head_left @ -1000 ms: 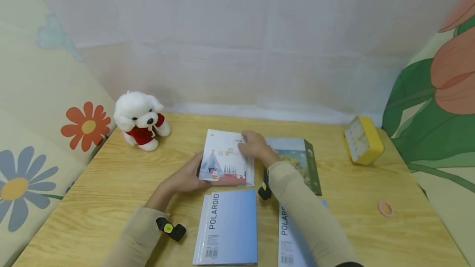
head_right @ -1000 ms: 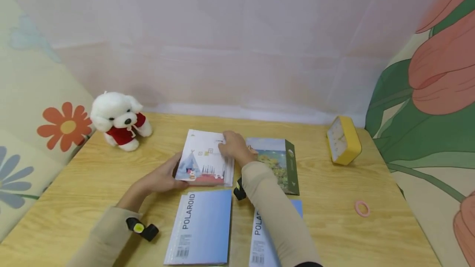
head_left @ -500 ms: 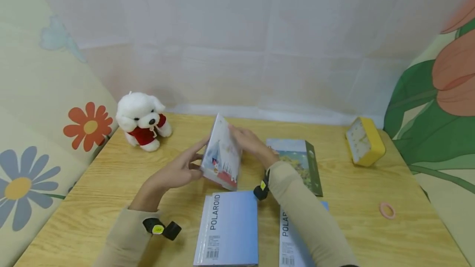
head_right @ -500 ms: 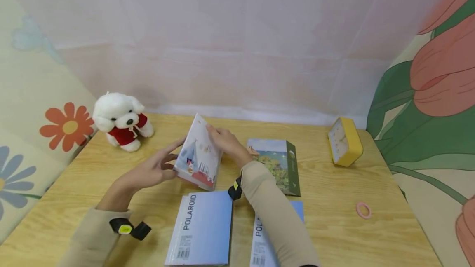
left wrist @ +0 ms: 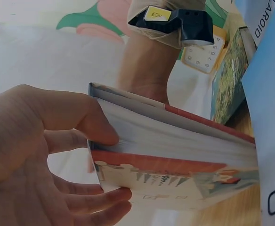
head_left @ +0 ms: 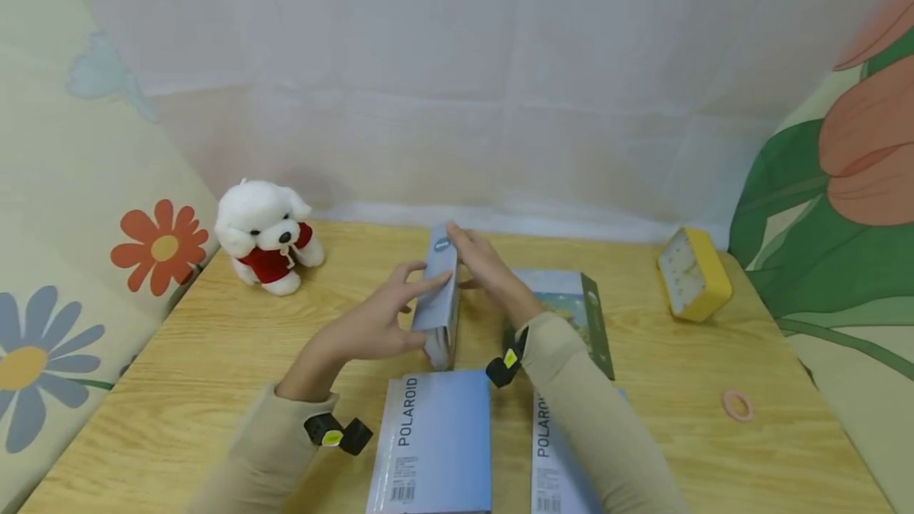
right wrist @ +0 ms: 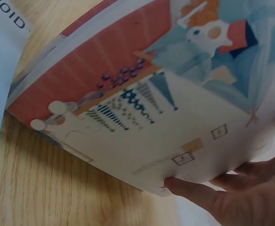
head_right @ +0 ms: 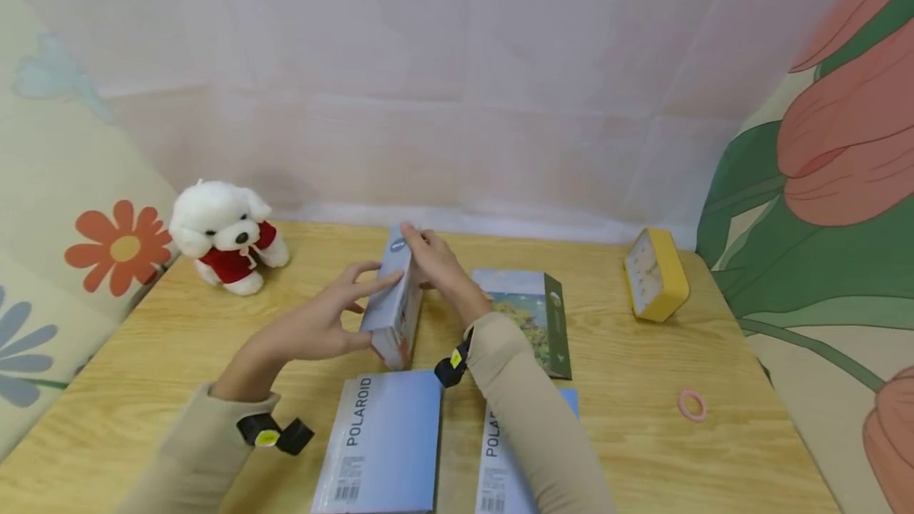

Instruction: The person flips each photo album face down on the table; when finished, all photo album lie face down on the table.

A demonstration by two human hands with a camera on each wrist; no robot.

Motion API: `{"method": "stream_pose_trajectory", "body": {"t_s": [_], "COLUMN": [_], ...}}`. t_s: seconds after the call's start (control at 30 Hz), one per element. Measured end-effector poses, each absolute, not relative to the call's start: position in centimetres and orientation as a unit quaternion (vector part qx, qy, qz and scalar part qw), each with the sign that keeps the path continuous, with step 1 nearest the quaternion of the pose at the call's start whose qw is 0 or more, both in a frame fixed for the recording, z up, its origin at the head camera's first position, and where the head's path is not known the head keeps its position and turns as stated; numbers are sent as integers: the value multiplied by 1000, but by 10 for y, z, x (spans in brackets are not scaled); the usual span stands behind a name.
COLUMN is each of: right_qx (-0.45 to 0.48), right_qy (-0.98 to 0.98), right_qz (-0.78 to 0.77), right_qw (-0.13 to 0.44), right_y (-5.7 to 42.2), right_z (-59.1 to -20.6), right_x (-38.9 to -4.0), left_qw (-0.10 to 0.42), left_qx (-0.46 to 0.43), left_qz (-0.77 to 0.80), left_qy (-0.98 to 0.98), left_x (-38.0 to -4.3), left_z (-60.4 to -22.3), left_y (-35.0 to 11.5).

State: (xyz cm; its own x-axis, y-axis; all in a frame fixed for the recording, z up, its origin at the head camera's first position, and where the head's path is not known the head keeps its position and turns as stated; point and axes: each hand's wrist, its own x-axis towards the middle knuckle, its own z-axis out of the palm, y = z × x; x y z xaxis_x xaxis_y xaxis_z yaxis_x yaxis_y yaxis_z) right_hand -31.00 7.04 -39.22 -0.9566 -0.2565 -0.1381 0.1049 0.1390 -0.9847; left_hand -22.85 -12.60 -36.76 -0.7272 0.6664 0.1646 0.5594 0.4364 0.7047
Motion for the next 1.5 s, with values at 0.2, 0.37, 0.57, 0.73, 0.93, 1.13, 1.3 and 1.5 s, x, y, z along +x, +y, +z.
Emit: {"method": "stream_pose_trajectory", "body": {"t_s": [0.2,0.37,0.57,0.73,0.93,1.13,1.3,1.5], "right_qx": [-39,-10,7,5,4,8,49,40], "right_qy": [760,771,819,804,752,758,823,902], "right_qz": [-638,-629,-567,-584,-647,-645,-564,-424], "right_qw": [119,97,88,109,125,90,40,73], "right_y": [74,75,64,62,75,82,86,87], "right_z": [-392,-392,-378,-378,-384,-394,-410,-424], "right_x": [-309,-308,-300,-297,-299,-303,-301,-291], "left_qw": [62,77,88,64,64,88,81,76], "left_qx": [373,332,347,332,278,249,252,227], "left_qz": [405,459,480,499,481,445,399,335], "left_qy": [833,821,801,798,829,855,878,911], "left_x": [-226,-226,-234,-238,-240,-244,-243,-241], "left_z": [-376,-396,-427,-437,-438,-438,-444,-446], "left_y": [-123,-121,-117,-113,-113,-119,-123,-122]}}
